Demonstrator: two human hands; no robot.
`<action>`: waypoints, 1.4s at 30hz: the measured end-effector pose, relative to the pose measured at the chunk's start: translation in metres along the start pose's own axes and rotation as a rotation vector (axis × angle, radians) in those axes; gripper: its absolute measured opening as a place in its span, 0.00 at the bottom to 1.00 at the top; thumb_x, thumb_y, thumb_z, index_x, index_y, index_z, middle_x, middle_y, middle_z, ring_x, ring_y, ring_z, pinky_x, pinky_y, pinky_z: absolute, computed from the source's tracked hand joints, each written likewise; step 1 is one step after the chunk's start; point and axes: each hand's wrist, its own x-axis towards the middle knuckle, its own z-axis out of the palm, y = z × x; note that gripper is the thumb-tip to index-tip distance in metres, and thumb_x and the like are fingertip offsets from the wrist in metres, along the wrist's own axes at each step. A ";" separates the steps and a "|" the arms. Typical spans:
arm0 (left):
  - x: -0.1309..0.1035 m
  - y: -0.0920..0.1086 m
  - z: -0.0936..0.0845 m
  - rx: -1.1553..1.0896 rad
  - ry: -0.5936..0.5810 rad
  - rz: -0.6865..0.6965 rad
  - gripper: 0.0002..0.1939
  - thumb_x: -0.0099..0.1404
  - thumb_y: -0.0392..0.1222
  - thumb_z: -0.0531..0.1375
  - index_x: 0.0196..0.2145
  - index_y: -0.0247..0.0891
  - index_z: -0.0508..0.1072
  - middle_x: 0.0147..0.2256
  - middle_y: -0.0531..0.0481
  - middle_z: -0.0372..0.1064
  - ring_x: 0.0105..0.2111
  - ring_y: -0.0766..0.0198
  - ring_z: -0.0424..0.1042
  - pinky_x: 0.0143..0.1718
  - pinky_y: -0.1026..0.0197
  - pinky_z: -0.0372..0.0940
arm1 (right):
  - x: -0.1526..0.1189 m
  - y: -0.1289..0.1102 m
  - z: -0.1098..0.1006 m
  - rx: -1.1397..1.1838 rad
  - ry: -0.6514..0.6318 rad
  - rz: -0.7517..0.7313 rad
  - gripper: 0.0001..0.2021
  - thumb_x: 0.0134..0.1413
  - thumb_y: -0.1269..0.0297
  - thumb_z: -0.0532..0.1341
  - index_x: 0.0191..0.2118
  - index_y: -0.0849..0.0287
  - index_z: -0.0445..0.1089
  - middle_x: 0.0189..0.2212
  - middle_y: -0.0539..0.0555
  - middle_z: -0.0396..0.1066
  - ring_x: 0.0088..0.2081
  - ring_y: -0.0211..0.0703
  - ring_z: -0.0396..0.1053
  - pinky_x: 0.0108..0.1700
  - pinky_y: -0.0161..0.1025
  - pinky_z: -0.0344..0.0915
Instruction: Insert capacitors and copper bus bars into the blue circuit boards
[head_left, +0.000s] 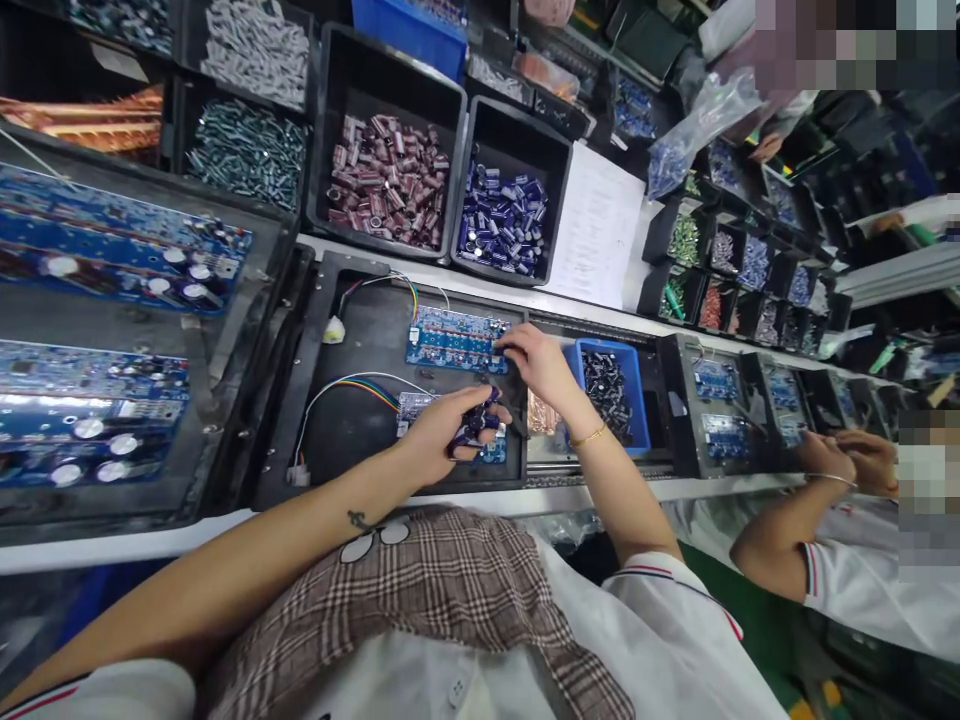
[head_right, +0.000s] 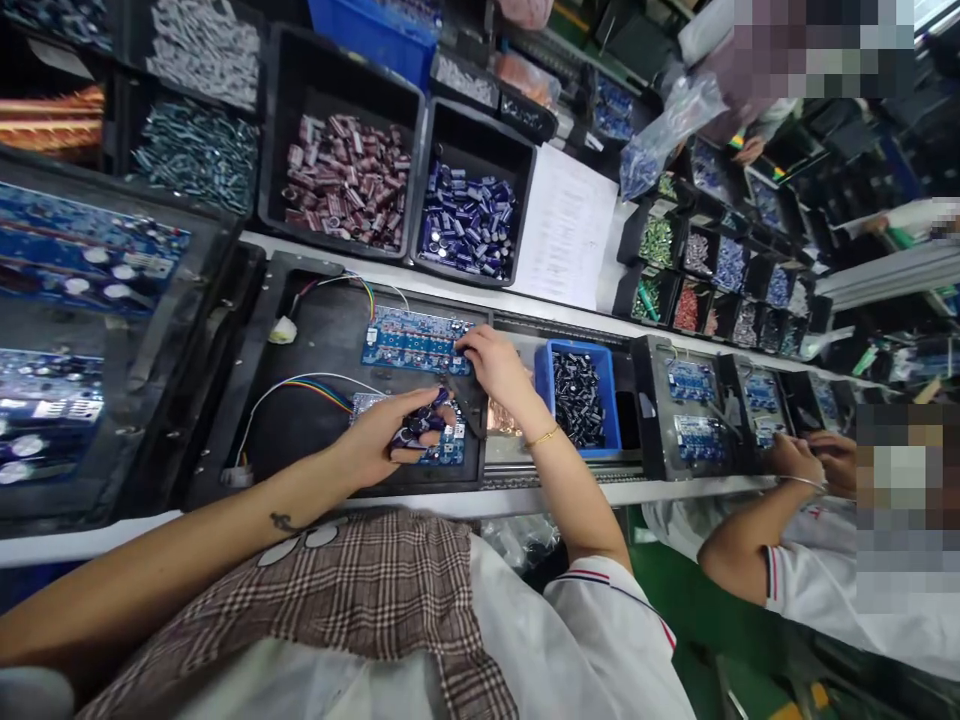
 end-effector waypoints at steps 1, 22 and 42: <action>0.003 0.000 0.001 -0.014 0.008 0.004 0.05 0.65 0.40 0.59 0.36 0.36 0.70 0.32 0.45 0.71 0.17 0.73 0.64 0.09 0.75 0.42 | 0.001 0.001 0.002 -0.011 -0.006 -0.002 0.12 0.59 0.76 0.55 0.41 0.56 0.74 0.43 0.56 0.72 0.48 0.46 0.70 0.53 0.46 0.67; 0.019 0.007 0.001 0.014 0.135 0.013 0.17 0.70 0.48 0.54 0.34 0.31 0.72 0.30 0.42 0.72 0.17 0.71 0.64 0.10 0.73 0.44 | -0.021 -0.047 -0.021 -0.129 -0.056 -0.080 0.11 0.63 0.60 0.59 0.49 0.53 0.72 0.42 0.52 0.76 0.49 0.45 0.67 0.53 0.46 0.60; 0.015 0.012 -0.003 -0.152 -0.155 -0.116 0.03 0.66 0.37 0.55 0.37 0.35 0.66 0.31 0.45 0.71 0.18 0.71 0.64 0.10 0.75 0.45 | -0.023 -0.023 0.005 -0.583 -0.043 -0.177 0.12 0.66 0.68 0.54 0.49 0.55 0.71 0.42 0.53 0.77 0.53 0.48 0.63 0.63 0.55 0.45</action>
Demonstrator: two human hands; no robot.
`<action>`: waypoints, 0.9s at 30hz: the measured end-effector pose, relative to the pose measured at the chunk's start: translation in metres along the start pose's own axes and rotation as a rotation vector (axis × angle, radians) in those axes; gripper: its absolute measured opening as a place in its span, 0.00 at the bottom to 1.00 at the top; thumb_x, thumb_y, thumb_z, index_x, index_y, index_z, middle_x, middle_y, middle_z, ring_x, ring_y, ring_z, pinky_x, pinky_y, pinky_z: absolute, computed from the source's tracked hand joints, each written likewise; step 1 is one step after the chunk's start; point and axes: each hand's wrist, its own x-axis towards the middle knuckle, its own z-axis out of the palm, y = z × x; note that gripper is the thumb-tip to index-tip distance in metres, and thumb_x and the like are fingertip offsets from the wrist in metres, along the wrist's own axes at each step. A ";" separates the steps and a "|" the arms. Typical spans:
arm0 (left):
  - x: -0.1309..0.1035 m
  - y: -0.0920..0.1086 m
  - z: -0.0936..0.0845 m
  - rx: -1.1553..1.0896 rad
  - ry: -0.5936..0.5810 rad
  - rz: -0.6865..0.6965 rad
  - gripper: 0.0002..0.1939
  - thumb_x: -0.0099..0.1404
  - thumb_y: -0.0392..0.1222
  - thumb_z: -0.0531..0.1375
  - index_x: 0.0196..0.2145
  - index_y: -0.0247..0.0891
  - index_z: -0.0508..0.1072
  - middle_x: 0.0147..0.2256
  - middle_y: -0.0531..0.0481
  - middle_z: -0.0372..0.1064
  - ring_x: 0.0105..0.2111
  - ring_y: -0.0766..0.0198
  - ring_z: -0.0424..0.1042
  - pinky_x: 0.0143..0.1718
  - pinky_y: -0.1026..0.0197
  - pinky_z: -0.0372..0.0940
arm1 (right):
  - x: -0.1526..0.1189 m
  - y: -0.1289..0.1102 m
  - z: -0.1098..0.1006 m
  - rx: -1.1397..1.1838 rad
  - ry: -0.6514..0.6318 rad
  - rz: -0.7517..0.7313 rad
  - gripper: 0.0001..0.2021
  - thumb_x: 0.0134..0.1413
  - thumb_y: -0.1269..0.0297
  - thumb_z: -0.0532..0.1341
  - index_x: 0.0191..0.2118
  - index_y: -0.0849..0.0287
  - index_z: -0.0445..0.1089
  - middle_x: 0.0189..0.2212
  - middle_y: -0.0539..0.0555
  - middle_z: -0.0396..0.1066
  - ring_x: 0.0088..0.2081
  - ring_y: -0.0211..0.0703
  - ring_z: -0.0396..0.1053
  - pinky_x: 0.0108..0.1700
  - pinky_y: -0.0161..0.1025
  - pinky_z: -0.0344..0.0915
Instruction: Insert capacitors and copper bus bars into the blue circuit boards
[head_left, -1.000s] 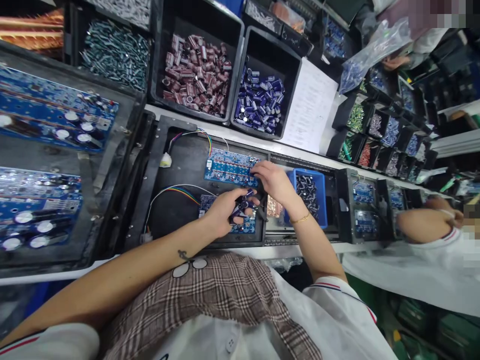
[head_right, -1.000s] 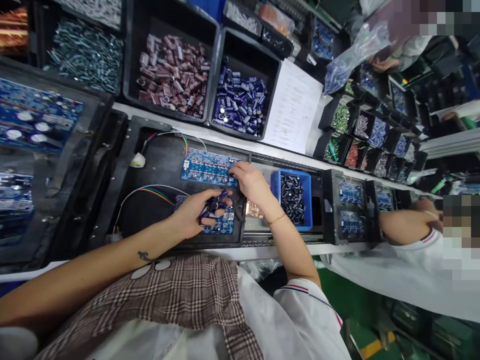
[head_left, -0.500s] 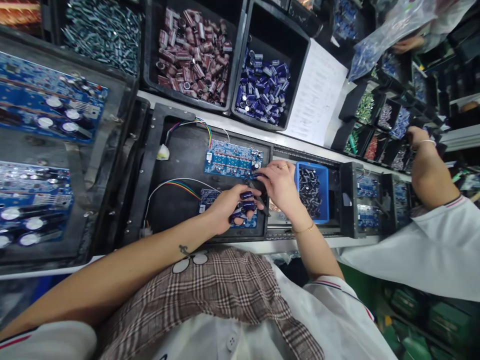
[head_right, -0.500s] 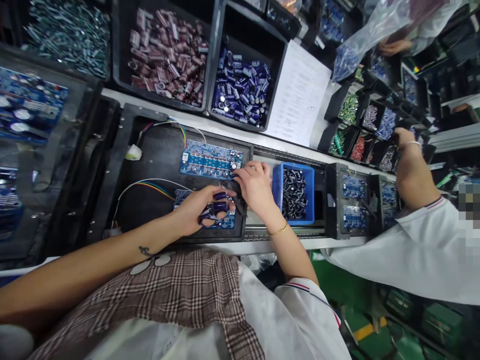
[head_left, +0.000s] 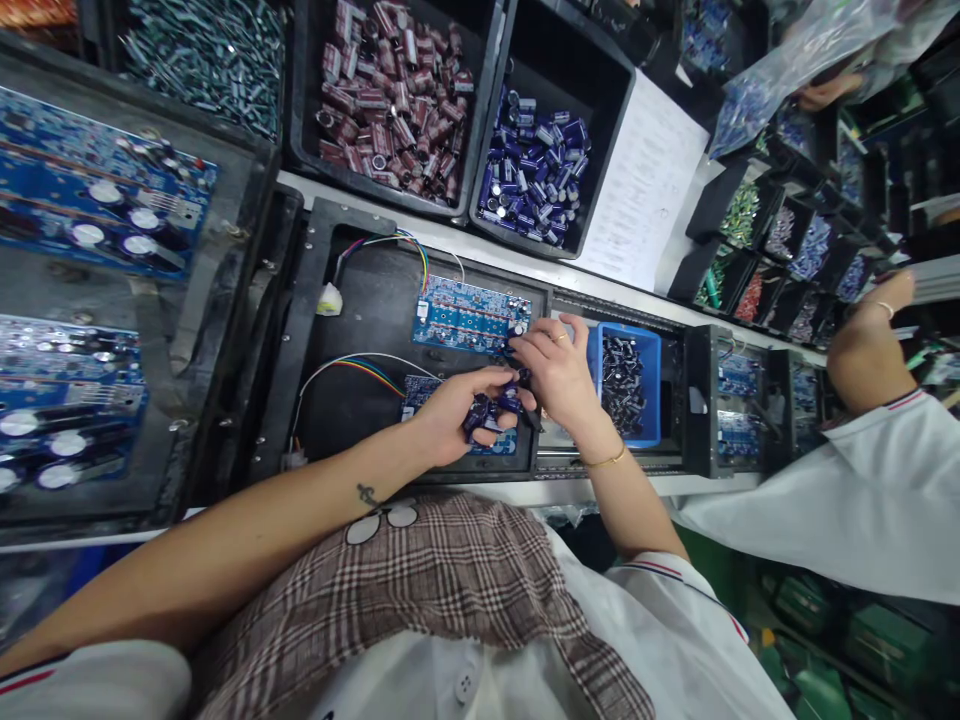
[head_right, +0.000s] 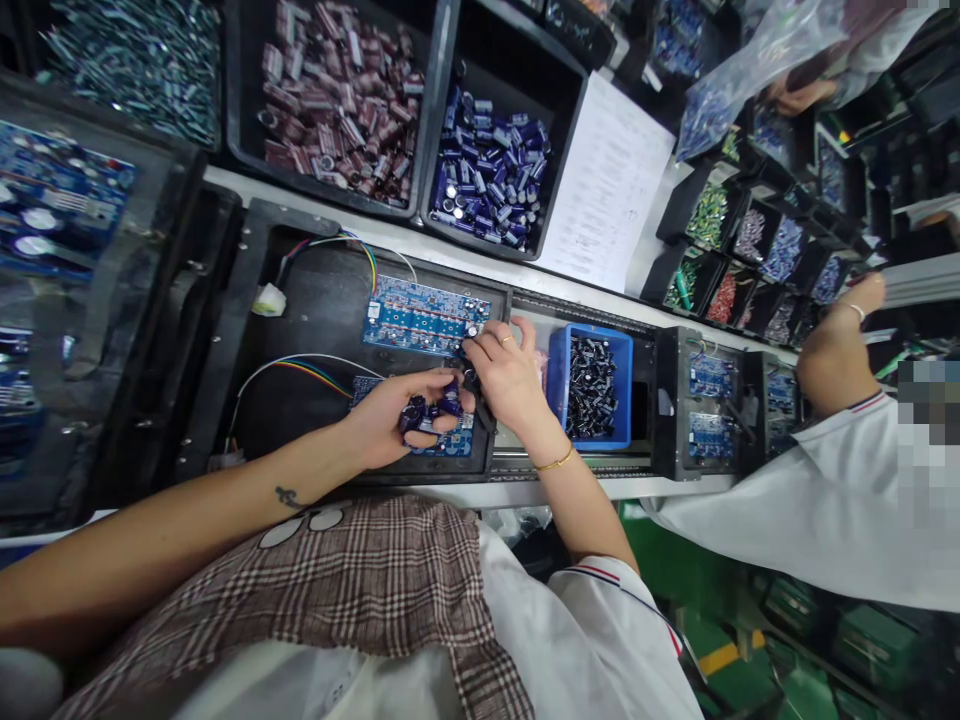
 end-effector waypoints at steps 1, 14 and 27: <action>0.001 0.000 0.000 -0.010 0.014 -0.001 0.04 0.65 0.37 0.55 0.38 0.35 0.66 0.31 0.45 0.70 0.18 0.72 0.63 0.10 0.75 0.45 | 0.000 0.001 0.000 0.000 0.006 -0.003 0.12 0.65 0.69 0.54 0.49 0.55 0.71 0.42 0.53 0.77 0.53 0.48 0.63 0.63 0.56 0.45; -0.016 -0.006 0.005 0.548 0.070 -0.119 0.05 0.63 0.38 0.56 0.38 0.38 0.67 0.30 0.50 0.70 0.17 0.72 0.60 0.10 0.74 0.42 | 0.017 0.007 -0.017 -0.073 -0.174 -0.090 0.14 0.66 0.72 0.50 0.45 0.56 0.72 0.37 0.55 0.73 0.53 0.51 0.61 0.64 0.59 0.48; -0.015 0.012 -0.007 1.466 0.386 0.528 0.08 0.65 0.43 0.57 0.35 0.39 0.75 0.35 0.47 0.75 0.33 0.60 0.70 0.34 0.63 0.60 | 0.018 -0.006 -0.021 -0.066 -0.170 -0.030 0.14 0.63 0.75 0.51 0.42 0.55 0.72 0.36 0.56 0.70 0.52 0.55 0.61 0.63 0.66 0.50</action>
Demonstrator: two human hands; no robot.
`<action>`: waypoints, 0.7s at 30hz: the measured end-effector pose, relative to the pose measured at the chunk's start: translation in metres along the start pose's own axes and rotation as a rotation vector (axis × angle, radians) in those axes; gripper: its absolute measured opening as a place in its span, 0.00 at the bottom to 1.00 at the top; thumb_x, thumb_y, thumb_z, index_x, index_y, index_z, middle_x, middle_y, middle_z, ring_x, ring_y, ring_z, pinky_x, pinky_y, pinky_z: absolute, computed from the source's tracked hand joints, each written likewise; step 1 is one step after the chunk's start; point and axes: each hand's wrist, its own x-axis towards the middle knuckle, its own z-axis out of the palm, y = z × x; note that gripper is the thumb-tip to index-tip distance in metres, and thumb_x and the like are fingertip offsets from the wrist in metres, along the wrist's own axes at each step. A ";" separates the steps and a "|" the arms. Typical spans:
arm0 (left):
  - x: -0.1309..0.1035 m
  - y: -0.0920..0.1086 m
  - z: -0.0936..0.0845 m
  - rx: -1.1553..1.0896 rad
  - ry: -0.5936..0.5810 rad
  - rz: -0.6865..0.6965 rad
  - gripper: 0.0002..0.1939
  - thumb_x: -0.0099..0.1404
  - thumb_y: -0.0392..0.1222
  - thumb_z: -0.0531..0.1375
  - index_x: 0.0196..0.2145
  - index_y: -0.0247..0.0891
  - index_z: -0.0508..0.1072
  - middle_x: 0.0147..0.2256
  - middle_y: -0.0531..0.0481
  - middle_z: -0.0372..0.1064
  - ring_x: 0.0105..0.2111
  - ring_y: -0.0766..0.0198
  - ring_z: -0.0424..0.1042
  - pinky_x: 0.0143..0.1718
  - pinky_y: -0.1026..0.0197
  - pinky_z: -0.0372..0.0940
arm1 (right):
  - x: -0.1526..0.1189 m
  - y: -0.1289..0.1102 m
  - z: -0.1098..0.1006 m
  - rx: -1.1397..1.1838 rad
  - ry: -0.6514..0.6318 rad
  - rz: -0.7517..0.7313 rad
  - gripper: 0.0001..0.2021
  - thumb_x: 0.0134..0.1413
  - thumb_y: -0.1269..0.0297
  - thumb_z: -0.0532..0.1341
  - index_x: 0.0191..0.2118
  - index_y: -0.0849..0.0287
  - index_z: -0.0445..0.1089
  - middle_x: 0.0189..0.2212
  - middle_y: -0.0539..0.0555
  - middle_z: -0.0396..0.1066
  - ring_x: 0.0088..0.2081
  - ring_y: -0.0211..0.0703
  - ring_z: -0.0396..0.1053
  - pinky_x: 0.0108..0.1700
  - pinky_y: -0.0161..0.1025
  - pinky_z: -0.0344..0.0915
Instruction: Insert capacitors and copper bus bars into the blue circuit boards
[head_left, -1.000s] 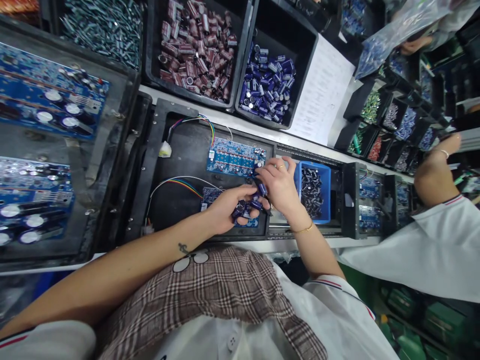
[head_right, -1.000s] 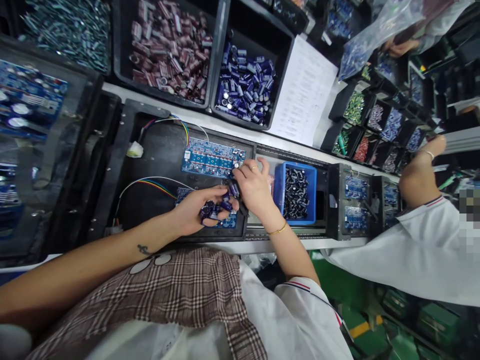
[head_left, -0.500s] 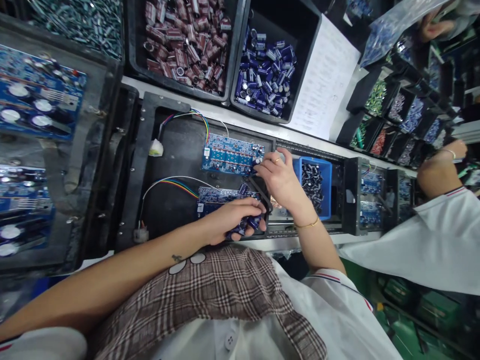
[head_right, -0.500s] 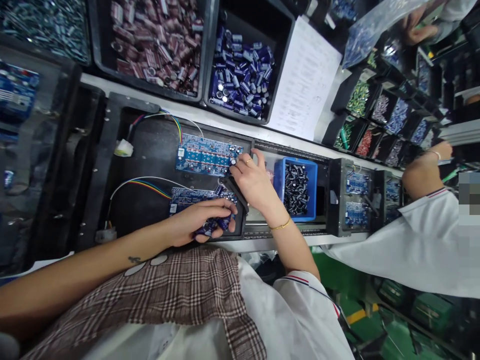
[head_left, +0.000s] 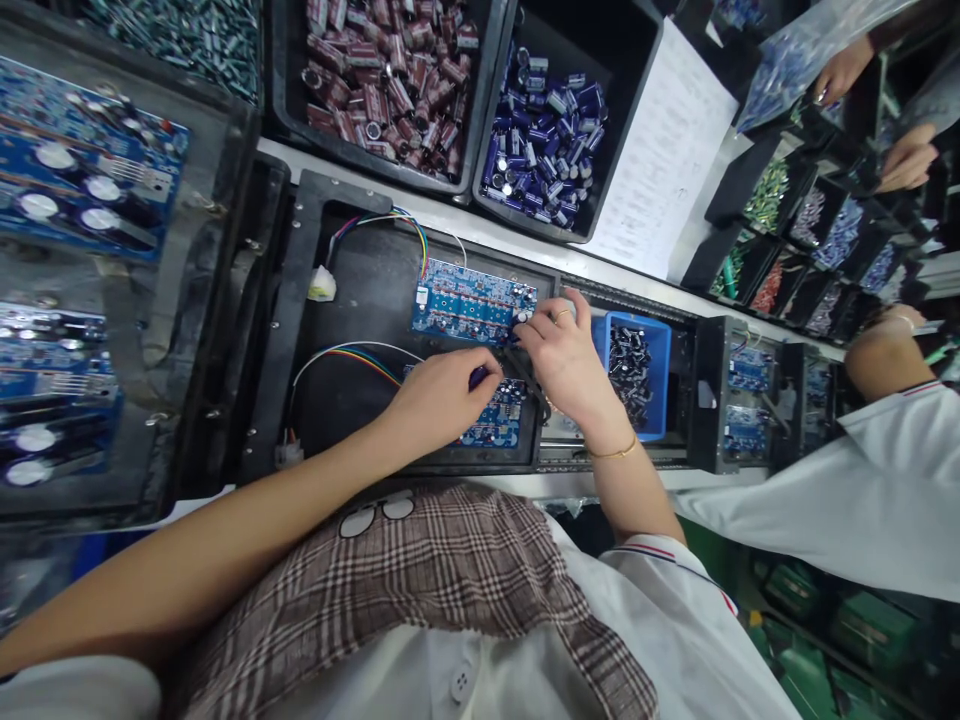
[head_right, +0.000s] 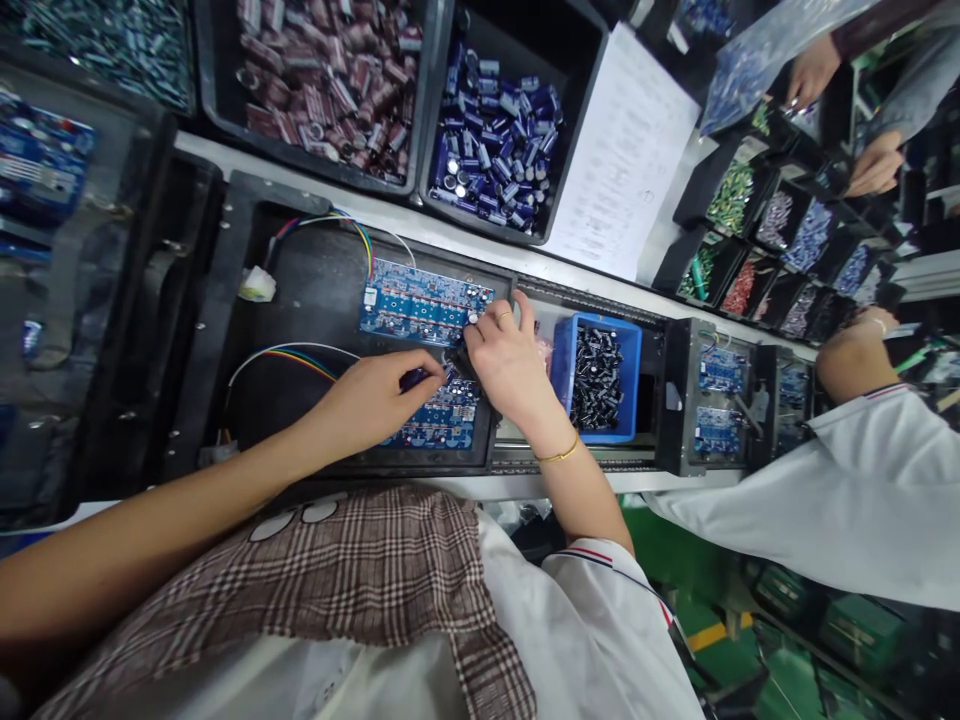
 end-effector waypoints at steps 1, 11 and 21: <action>0.001 0.001 -0.001 0.095 -0.003 0.019 0.09 0.67 0.43 0.56 0.36 0.39 0.76 0.36 0.47 0.76 0.35 0.58 0.71 0.36 0.61 0.60 | 0.000 0.000 0.000 0.004 -0.002 -0.003 0.14 0.63 0.75 0.51 0.42 0.55 0.72 0.36 0.56 0.70 0.52 0.55 0.61 0.64 0.66 0.49; 0.009 0.010 0.011 0.652 -0.021 0.070 0.19 0.69 0.49 0.55 0.46 0.31 0.74 0.41 0.35 0.72 0.37 0.43 0.73 0.37 0.54 0.60 | 0.006 -0.001 -0.002 -0.082 -0.074 -0.035 0.13 0.64 0.74 0.50 0.39 0.60 0.72 0.36 0.58 0.71 0.46 0.53 0.64 0.52 0.53 0.61; 0.016 0.008 0.022 0.669 -0.011 0.105 0.17 0.69 0.43 0.54 0.45 0.28 0.74 0.40 0.31 0.72 0.36 0.45 0.73 0.36 0.55 0.60 | -0.003 0.001 0.003 -0.028 -0.106 0.017 0.17 0.61 0.79 0.48 0.49 0.64 0.69 0.42 0.58 0.72 0.30 0.39 0.66 0.29 0.41 0.52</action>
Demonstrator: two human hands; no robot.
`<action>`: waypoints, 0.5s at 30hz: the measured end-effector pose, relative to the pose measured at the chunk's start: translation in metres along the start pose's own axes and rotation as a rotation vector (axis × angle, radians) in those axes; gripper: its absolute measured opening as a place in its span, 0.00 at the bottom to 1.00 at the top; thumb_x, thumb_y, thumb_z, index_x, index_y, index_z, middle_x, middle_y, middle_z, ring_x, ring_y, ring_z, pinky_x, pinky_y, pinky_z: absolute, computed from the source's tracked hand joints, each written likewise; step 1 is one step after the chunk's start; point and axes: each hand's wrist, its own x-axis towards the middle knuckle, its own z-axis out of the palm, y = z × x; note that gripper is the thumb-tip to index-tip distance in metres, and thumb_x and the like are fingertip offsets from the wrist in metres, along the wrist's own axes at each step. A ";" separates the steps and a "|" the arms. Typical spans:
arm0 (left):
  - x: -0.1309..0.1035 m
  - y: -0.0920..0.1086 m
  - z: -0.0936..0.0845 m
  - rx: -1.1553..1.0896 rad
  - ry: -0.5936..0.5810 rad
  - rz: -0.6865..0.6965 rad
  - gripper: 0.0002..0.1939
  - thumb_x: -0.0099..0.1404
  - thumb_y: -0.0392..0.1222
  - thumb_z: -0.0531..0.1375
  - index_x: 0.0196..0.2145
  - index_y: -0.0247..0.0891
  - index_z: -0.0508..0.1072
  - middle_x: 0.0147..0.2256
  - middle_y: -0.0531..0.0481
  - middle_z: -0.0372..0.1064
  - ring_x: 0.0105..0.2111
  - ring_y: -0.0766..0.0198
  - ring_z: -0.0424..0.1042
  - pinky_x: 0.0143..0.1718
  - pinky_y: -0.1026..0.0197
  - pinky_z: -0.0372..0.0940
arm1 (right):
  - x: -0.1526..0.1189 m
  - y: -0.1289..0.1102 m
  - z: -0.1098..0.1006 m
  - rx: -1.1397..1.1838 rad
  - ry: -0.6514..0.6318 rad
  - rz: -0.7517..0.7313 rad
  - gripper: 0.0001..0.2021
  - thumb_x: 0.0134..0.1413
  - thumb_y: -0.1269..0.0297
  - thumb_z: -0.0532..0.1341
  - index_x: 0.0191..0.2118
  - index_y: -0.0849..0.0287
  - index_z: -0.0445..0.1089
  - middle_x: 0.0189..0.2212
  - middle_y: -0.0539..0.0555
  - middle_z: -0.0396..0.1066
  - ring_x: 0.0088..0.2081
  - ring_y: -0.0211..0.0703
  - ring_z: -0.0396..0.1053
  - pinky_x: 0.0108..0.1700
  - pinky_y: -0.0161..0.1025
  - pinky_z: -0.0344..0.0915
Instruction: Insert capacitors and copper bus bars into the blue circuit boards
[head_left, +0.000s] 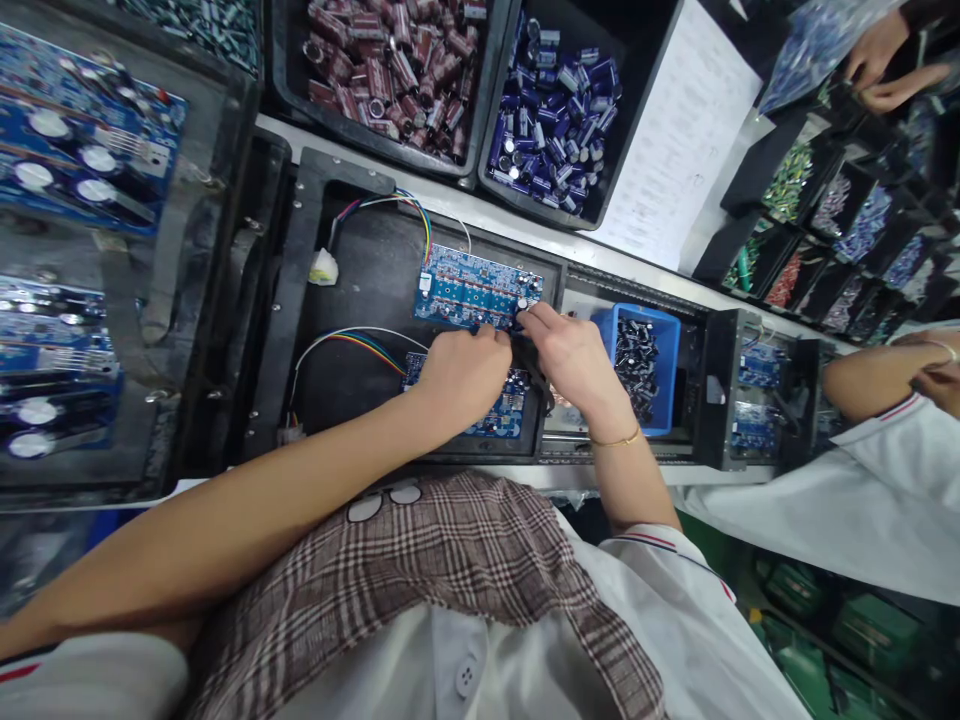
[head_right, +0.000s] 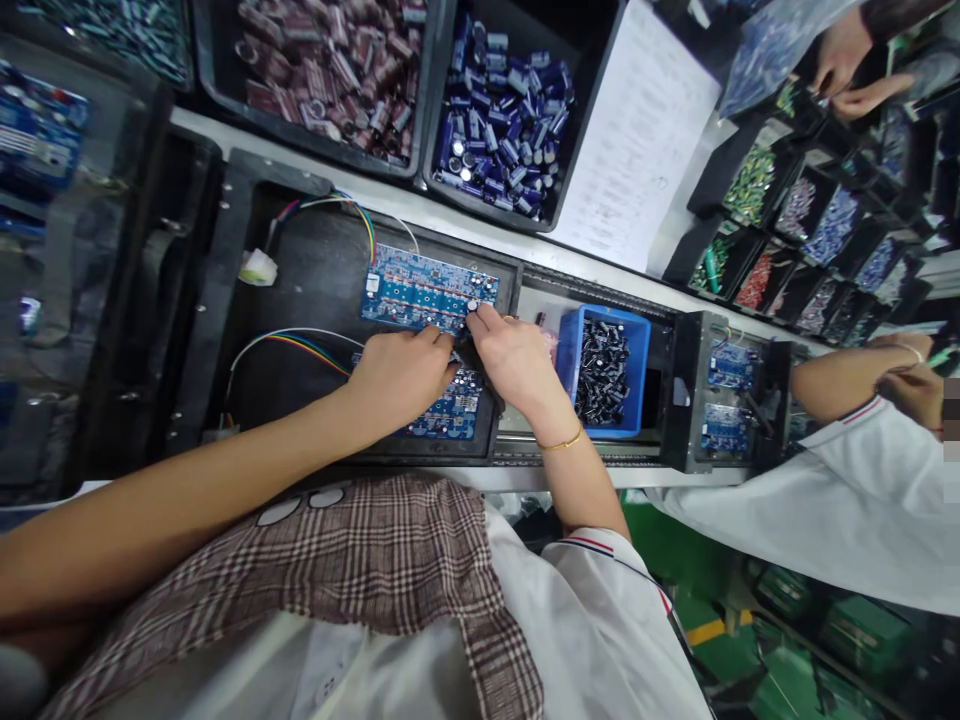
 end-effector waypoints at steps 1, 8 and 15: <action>-0.002 -0.001 -0.002 -0.012 -0.008 -0.008 0.17 0.69 0.45 0.54 0.45 0.29 0.74 0.40 0.33 0.72 0.36 0.46 0.73 0.36 0.55 0.60 | 0.000 0.001 -0.001 -0.003 -0.001 -0.001 0.16 0.62 0.79 0.48 0.49 0.64 0.68 0.42 0.58 0.72 0.30 0.39 0.67 0.29 0.41 0.52; -0.017 -0.016 -0.005 -0.539 0.022 -0.164 0.10 0.61 0.47 0.62 0.36 0.39 0.76 0.31 0.49 0.73 0.31 0.59 0.69 0.35 0.61 0.58 | -0.001 0.003 -0.003 -0.014 -0.003 -0.026 0.14 0.63 0.76 0.48 0.48 0.62 0.69 0.40 0.57 0.72 0.29 0.38 0.66 0.28 0.42 0.49; -0.018 -0.028 0.003 -0.934 0.018 -0.170 0.07 0.59 0.42 0.63 0.35 0.37 0.76 0.35 0.49 0.73 0.36 0.61 0.69 0.38 0.64 0.60 | -0.003 0.001 -0.001 -0.067 -0.003 -0.024 0.15 0.65 0.75 0.48 0.49 0.63 0.68 0.41 0.58 0.72 0.30 0.40 0.67 0.28 0.42 0.50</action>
